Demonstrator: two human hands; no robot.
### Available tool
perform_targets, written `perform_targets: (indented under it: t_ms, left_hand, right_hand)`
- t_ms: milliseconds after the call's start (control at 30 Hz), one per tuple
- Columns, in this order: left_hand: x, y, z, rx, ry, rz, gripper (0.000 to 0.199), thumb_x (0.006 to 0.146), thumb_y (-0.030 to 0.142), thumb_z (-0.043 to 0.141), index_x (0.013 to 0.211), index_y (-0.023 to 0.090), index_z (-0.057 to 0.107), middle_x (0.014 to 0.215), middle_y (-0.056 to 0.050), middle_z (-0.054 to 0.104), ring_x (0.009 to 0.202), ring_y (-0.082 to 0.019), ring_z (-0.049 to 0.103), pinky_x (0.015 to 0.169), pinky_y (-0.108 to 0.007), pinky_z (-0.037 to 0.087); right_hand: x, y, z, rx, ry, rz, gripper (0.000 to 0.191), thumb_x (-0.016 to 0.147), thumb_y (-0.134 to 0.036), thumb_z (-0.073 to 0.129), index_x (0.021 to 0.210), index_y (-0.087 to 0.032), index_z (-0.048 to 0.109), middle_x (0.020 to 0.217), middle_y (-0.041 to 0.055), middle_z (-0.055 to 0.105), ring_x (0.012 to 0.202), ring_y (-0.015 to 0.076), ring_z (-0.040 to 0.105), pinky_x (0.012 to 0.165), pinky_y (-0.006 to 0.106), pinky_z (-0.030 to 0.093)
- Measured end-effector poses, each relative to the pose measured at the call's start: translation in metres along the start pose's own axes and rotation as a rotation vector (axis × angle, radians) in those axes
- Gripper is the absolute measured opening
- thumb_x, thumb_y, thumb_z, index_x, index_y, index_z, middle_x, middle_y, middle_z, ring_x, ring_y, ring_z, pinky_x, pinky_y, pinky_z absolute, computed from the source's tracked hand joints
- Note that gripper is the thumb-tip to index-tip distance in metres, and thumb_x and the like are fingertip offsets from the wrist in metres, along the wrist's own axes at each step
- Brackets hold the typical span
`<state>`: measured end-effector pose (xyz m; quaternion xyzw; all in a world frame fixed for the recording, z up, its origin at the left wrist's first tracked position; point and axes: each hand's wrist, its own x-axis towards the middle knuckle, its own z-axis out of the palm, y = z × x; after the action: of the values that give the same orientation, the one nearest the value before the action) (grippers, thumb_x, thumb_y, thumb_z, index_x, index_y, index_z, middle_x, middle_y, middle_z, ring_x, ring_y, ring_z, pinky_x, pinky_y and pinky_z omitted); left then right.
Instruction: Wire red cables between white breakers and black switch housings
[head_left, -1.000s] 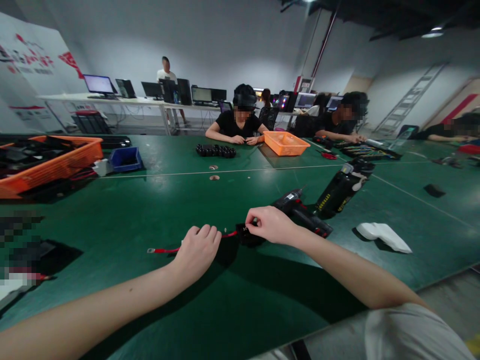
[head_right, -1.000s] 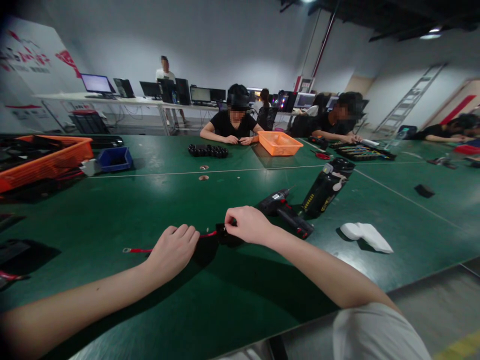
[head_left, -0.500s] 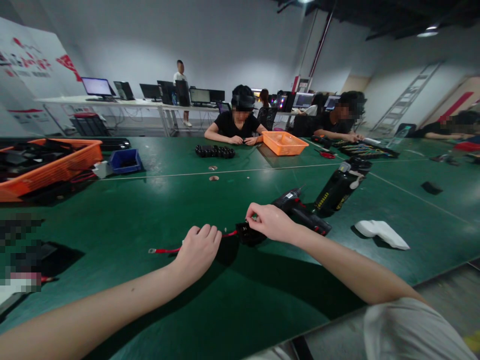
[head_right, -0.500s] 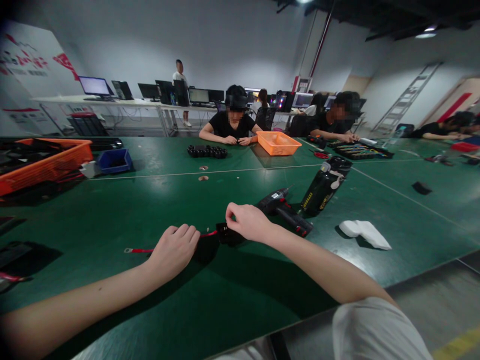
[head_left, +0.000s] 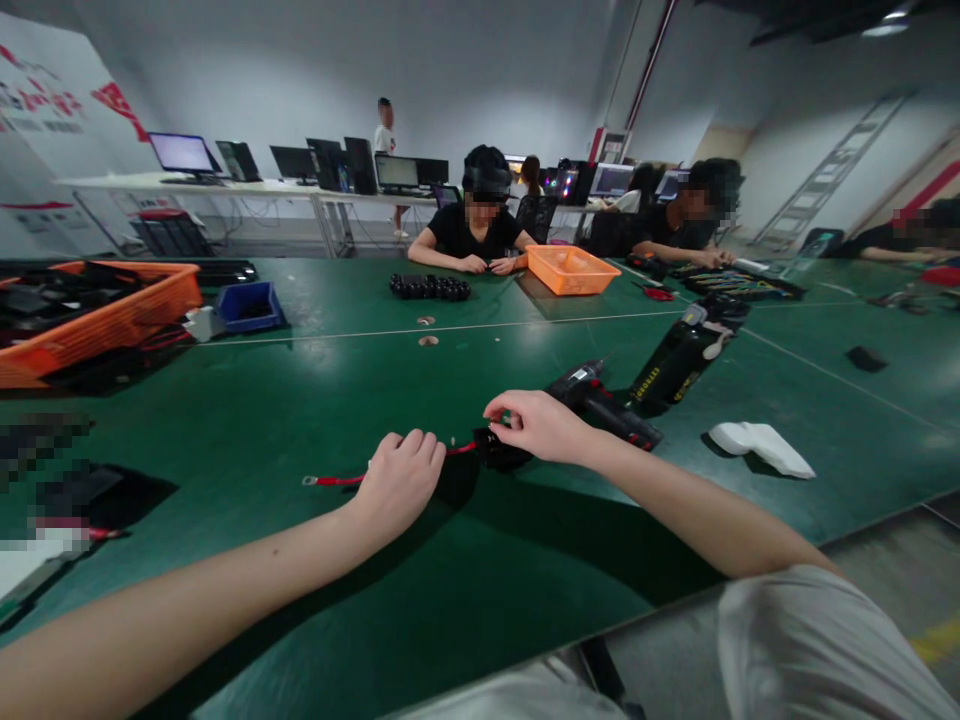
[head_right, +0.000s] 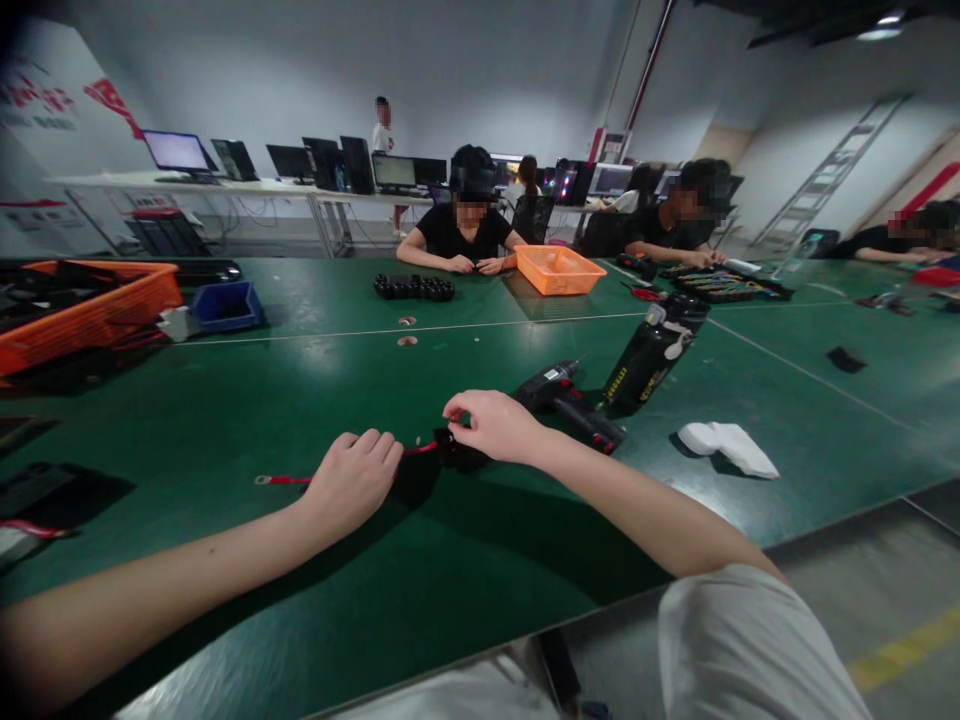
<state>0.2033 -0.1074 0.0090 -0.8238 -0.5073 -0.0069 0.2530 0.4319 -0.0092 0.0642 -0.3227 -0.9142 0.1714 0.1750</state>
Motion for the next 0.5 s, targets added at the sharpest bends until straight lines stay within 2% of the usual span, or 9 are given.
perform_targets:
  t_ms: [167,267,400,500]
  left_hand:
    - [0.0,0.0,0.0,0.008,-0.005,0.002,0.015,0.094,0.011,0.046,0.092,0.014,0.06,0.087,-0.008,0.059,0.079,-0.023,0.052,0.063,-0.035,0.03]
    - [0.0,0.0,0.0,0.012,-0.005,0.003,0.014,0.093,0.009,0.047,0.092,0.013,0.06,0.086,-0.008,0.058,0.079,-0.023,0.052,0.063,-0.035,0.03]
    - [0.0,0.0,0.0,0.007,0.001,0.006,0.014,0.093,0.008,0.046,0.09,0.012,0.06,0.085,-0.009,0.058,0.08,-0.023,0.052,0.063,-0.035,0.03]
    - [0.0,0.0,0.0,0.004,0.013,-0.001,0.014,0.094,0.01,0.046,0.092,0.013,0.06,0.085,-0.008,0.058,0.08,-0.023,0.052,0.063,-0.036,0.03]
  right_hand:
    - [-0.001,-0.004,-0.002,0.004,0.015,-0.057,0.018,0.092,-0.014,0.052,0.099,-0.016,0.069,0.097,0.0064,0.069,0.083,0.0157,0.061,0.078,0.027,0.045]
    - [-0.004,-0.007,-0.002,0.055,0.021,-0.088,0.021,0.096,-0.013,0.046,0.096,-0.016,0.066,0.096,0.0064,0.066,0.087,0.0165,0.061,0.08,0.028,0.045]
    - [-0.006,-0.011,0.003,0.114,0.001,-0.093,0.021,0.1,-0.019,0.042,0.1,-0.017,0.063,0.099,0.0074,0.065,0.089,0.0176,0.06,0.081,0.03,0.046]
    - [-0.006,-0.021,0.001,0.133,-0.034,-0.102,0.02,0.101,-0.028,0.045,0.099,-0.017,0.062,0.097,0.0075,0.066,0.084,0.0175,0.06,0.075,0.03,0.047]
